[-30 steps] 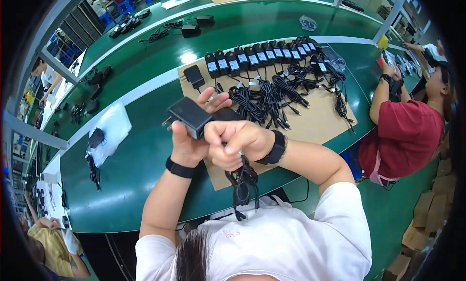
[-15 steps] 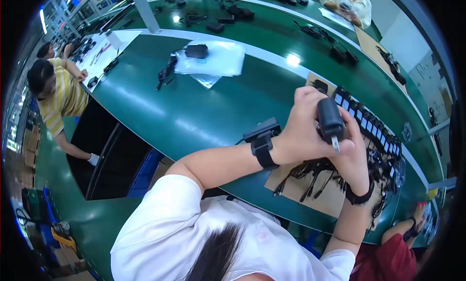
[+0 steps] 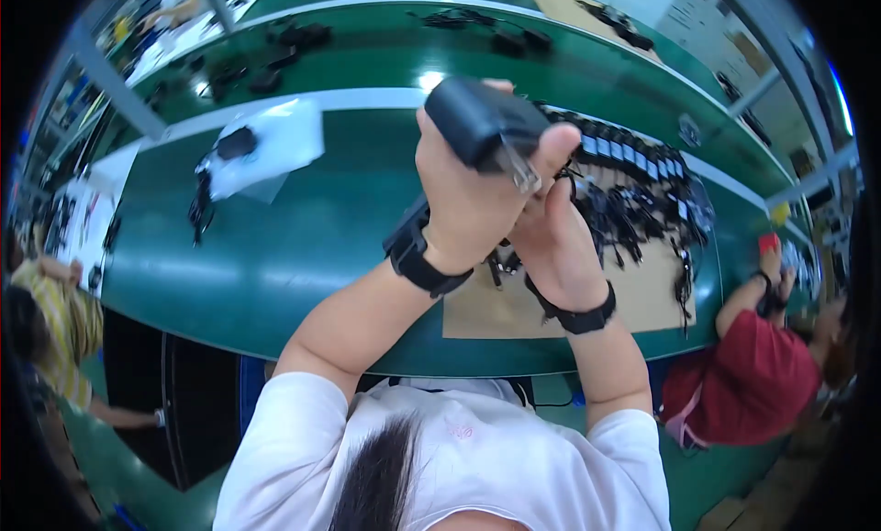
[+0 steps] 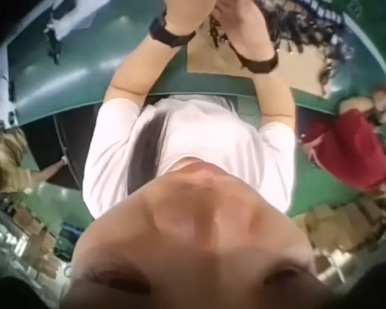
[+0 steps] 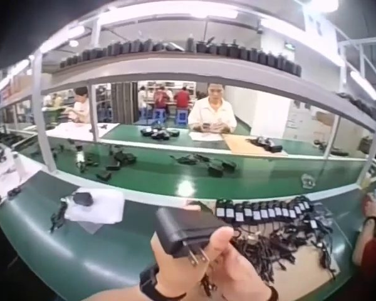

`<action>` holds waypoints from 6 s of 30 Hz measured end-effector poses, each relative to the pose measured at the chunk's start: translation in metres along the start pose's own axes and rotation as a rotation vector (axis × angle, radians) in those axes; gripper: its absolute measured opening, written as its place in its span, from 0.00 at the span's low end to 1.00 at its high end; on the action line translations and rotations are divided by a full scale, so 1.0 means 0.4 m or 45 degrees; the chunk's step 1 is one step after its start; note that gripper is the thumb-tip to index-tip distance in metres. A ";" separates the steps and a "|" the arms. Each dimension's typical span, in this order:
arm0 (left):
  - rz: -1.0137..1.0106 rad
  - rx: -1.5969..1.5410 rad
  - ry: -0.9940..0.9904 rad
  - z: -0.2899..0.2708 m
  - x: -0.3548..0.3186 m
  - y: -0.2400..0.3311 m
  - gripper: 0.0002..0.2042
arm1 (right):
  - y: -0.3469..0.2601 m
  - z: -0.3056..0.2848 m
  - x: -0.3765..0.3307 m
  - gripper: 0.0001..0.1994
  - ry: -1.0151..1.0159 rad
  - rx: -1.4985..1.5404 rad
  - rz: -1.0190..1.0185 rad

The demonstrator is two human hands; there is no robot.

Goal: Packaging power adapters into plastic bags at an assembly station.

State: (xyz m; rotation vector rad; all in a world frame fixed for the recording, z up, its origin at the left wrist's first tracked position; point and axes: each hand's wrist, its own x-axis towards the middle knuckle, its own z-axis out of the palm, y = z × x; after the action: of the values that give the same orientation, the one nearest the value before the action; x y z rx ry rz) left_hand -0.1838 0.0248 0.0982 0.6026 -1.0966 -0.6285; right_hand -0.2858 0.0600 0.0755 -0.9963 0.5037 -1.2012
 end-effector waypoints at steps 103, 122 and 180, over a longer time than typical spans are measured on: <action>1.122 0.320 -1.611 0.624 -0.433 -0.331 0.04 | -0.347 -0.750 -0.507 0.16 0.698 -2.138 0.032; 0.580 0.210 -1.335 0.437 -0.219 -0.127 0.11 | -0.413 -0.835 -0.570 0.13 1.374 -1.684 0.179; 0.713 1.132 -0.806 -0.410 0.031 -0.137 0.10 | 0.493 -0.062 1.263 0.21 -0.338 -2.787 0.470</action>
State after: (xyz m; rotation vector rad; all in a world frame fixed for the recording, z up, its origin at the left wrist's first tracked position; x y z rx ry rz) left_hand -0.0359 0.0003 0.0112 0.8147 -2.0734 0.2310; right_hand -0.0360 -0.4127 -0.0184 -2.5546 1.7562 0.3495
